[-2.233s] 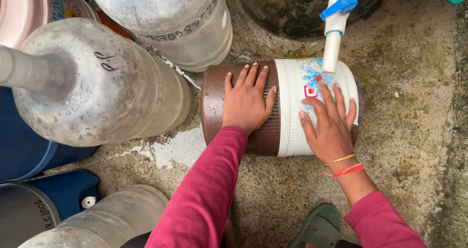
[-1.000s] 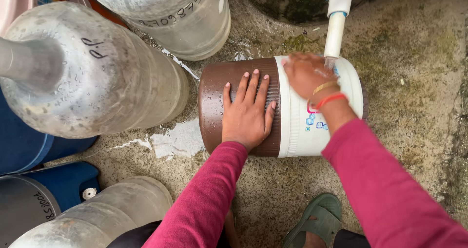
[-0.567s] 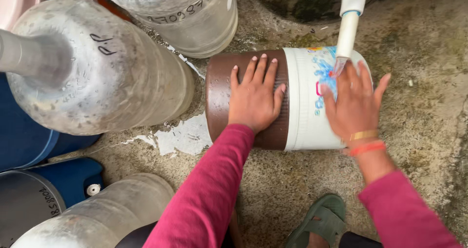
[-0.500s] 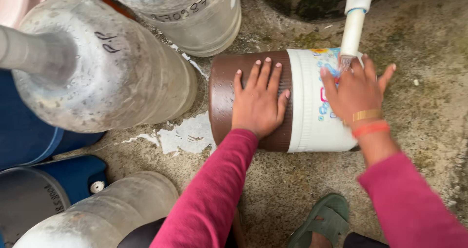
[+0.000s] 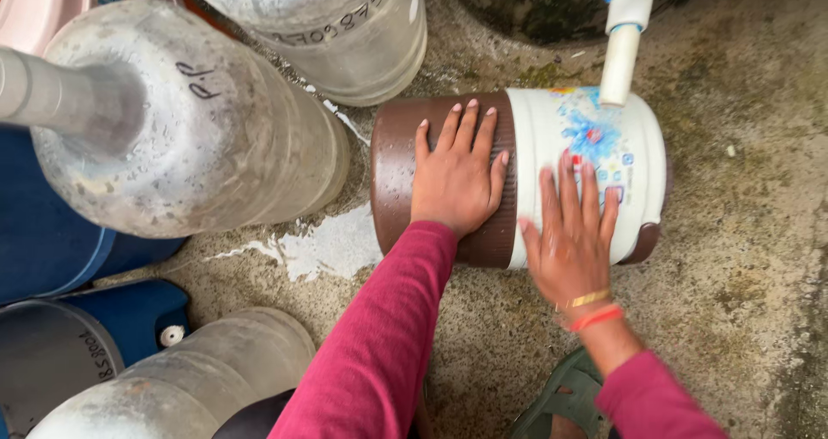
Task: The person holds a brown and white plastic water dispenser jug on the wet floor under a running tap, rotating and rubbing its outer surfaces to rinse it. They then open the jug, remove the inner lid and a round brown filter disc, and rinse the disc under the tap.
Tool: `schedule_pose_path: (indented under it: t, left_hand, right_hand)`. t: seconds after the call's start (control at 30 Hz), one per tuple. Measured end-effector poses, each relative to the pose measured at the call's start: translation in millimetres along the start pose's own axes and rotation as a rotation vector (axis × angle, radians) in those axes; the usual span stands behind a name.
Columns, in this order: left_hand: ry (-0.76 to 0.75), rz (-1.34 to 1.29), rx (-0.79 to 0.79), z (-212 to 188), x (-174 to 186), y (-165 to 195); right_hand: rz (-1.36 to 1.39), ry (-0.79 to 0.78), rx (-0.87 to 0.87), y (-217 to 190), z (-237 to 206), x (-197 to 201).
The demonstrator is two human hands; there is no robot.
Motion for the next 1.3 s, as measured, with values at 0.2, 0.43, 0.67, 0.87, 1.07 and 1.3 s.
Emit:
schedule_pose_path:
  t: [0.2, 0.43, 0.67, 0.87, 1.07, 1.3]
  left_hand:
    - [-0.012, 0.024, -0.033, -16, 3, 5]
    - [-0.021, 0.051, -0.037, -41, 3, 12]
    - [-0.022, -0.010, -0.017, -18, 1, 6]
    - [-0.037, 0.029, -0.048, -30, -1, 11]
    - [-0.039, 0.046, -0.055, -58, -4, 12]
    - [-0.029, 0.003, -0.038, -63, -7, 11]
  right_hand:
    - [-0.069, -0.043, -0.004, 16, 32, -6]
    - [0.045, -0.493, -0.248, 51, 127, -44]
    - [0.061, 0.004, -0.099, 28, 21, 4]
    - [-0.055, -0.034, -0.122, 68, 30, 13]
    - [-0.014, -0.606, -0.407, 89, 118, -24]
    - [0.000, -0.064, 0.054, 52, 57, -11]
Point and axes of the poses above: each hand's wrist, its own z-axis towards the middle knuckle, its own x-axis out of the back of the hand, y = z × x, the point moved 2 cm from there along z, towards the middle knuckle, and after that the axes turned 5 degrees about -z, right-handed, at the moved point
